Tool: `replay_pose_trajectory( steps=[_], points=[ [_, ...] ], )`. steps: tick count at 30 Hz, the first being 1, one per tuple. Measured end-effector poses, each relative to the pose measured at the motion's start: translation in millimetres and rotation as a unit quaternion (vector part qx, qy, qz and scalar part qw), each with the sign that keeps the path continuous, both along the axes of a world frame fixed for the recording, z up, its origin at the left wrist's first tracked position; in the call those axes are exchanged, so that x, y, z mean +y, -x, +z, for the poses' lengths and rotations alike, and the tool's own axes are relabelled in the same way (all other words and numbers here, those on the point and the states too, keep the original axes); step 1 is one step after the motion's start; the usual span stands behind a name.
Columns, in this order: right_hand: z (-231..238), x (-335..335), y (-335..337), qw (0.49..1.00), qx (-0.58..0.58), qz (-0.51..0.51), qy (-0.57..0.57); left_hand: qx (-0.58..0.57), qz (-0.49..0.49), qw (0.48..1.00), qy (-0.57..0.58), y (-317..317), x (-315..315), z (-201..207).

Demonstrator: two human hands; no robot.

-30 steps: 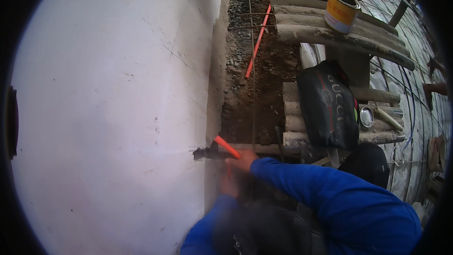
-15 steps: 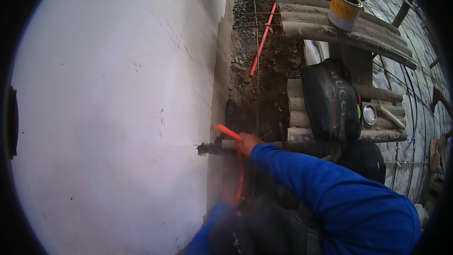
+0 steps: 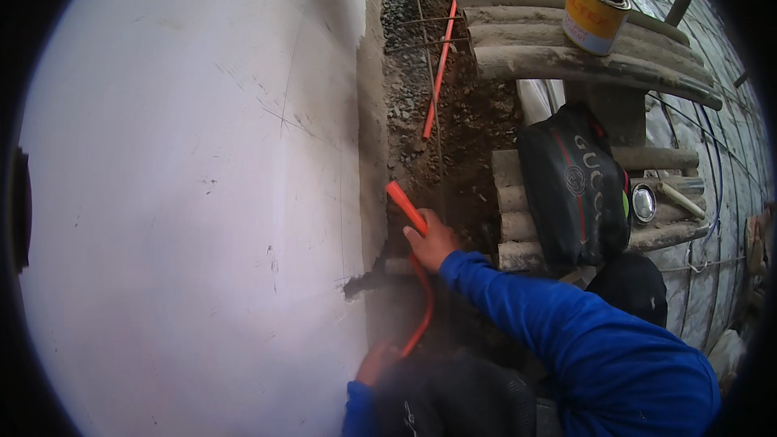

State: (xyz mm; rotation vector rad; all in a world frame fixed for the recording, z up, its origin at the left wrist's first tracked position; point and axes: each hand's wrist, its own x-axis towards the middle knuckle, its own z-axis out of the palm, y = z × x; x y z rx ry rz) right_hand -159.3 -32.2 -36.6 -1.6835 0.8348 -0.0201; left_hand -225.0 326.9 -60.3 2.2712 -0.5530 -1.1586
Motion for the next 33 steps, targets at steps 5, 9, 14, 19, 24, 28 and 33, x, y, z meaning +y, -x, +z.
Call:
replay_pose_trajectory(
  steps=[5, 9, 14, 19, 24, 28, 33],
  points=[
    [22.8, 12.5, -37.6, 0.985, -0.088, -0.141, -0.042, 0.196, 0.353, 0.883, 0.241, -10.6, -65.9, 106.2],
    [36.6, 9.5, -93.2, 0.983, -0.087, -0.159, -0.036, 0.009, 0.174, 0.965, 0.194, -67.5, -145.8, 163.2],
    [31.8, -33.6, -147.0, 0.997, -0.009, -0.024, -0.073, -0.293, 0.174, 0.931, 0.130, -158.3, -246.3, 118.1],
    [-2.8, -85.5, -172.2, 0.995, 0.029, 0.093, -0.031, -0.207, 0.188, 0.958, 0.060, -238.6, -320.9, 42.9],
    [-34.9, -167.5, -218.9, 0.862, 0.095, 0.401, 0.295, -0.129, 0.180, 0.972, 0.078, -272.4, -338.4, -29.3],
    [-53.9, -220.6, -244.1, 0.848, 0.281, 0.290, 0.343, -0.026, 0.238, 0.968, 0.071, -268.7, -338.8, -76.3],
    [-115.4, -257.1, -248.9, 0.930, 0.218, -0.009, 0.297, -0.094, 0.164, 0.982, -0.009, -264.5, -332.7, -106.8]
  ],
)
